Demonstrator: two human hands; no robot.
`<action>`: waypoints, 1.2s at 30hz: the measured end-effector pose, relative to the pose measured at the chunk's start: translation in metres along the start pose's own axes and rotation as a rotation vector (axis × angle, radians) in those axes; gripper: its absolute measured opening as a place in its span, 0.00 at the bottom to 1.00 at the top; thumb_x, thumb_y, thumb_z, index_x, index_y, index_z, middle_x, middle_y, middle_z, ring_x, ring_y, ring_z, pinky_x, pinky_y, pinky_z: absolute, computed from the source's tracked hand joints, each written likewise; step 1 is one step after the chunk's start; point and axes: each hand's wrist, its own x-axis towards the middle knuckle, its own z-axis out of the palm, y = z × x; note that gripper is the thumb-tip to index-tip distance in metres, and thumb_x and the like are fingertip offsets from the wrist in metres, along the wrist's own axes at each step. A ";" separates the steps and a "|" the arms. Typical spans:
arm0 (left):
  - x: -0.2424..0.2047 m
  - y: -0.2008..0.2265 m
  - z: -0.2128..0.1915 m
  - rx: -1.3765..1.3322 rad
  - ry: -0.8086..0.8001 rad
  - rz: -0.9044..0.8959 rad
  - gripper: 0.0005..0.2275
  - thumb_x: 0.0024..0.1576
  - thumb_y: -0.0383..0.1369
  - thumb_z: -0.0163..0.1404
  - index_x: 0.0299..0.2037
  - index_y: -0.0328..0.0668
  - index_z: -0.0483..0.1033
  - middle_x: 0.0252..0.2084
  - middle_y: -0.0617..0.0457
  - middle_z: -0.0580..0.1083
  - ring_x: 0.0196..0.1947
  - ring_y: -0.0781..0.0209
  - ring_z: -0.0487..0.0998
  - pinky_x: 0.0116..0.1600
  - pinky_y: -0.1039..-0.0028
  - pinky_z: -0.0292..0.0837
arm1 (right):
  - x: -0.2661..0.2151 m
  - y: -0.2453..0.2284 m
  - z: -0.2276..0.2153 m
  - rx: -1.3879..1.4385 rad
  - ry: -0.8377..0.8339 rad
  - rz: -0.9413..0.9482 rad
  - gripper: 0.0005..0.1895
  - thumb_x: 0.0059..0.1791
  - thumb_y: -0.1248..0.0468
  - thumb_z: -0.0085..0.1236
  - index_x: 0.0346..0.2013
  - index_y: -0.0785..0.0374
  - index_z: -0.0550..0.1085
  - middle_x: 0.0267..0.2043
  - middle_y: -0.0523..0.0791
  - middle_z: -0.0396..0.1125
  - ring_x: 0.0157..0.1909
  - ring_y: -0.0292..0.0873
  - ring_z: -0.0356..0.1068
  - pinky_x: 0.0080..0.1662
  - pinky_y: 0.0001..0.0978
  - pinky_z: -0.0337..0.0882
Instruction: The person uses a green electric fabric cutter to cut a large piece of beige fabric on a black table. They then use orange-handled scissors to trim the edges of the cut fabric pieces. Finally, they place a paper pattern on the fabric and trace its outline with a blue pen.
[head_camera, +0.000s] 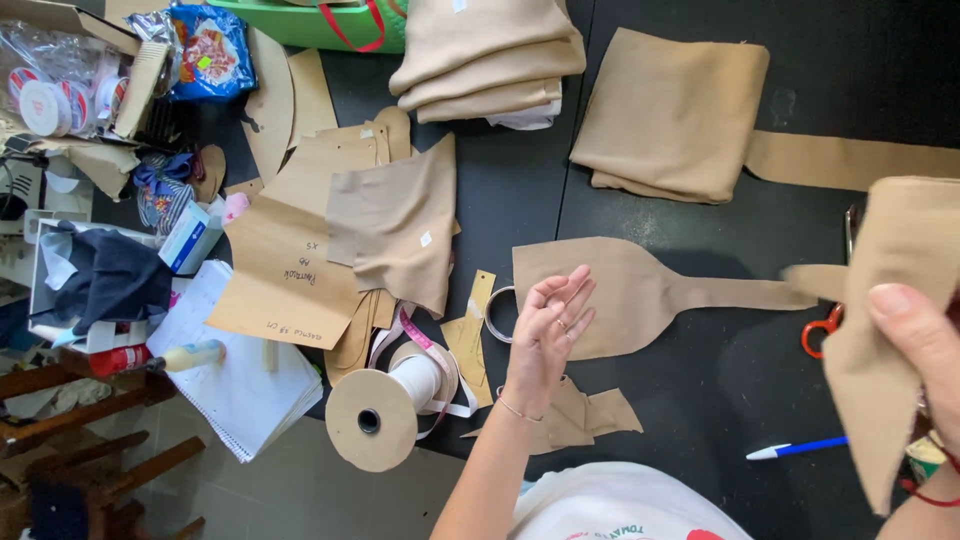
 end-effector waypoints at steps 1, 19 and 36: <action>-0.001 0.002 -0.002 -0.002 0.001 -0.003 0.10 0.48 0.32 0.45 0.39 0.48 0.62 0.55 0.45 0.62 0.56 0.51 0.62 0.56 0.67 0.59 | -0.007 -0.004 0.007 -0.002 0.001 0.002 0.24 0.48 0.64 0.38 0.59 0.62 0.54 0.52 0.49 0.55 0.47 0.50 0.57 0.43 0.47 0.62; 0.025 -0.006 -0.049 1.190 0.257 -0.012 0.26 0.48 0.43 0.41 0.54 0.35 0.58 0.45 0.55 0.67 0.35 0.68 0.66 0.44 0.77 0.60 | 0.096 0.162 0.038 -0.751 -0.118 -0.350 0.15 0.33 0.58 0.63 0.28 0.60 0.70 0.34 0.48 0.63 0.36 0.44 0.64 0.44 0.34 0.63; 0.025 -0.013 -0.053 1.213 0.262 0.528 0.11 0.57 0.34 0.33 0.43 0.41 0.66 0.21 0.57 0.64 0.21 0.67 0.59 0.31 0.80 0.59 | 0.086 0.125 -0.013 0.118 -0.316 -0.174 0.11 0.41 0.74 0.52 0.34 0.65 0.62 0.25 0.48 0.62 0.27 0.39 0.66 0.35 0.20 0.65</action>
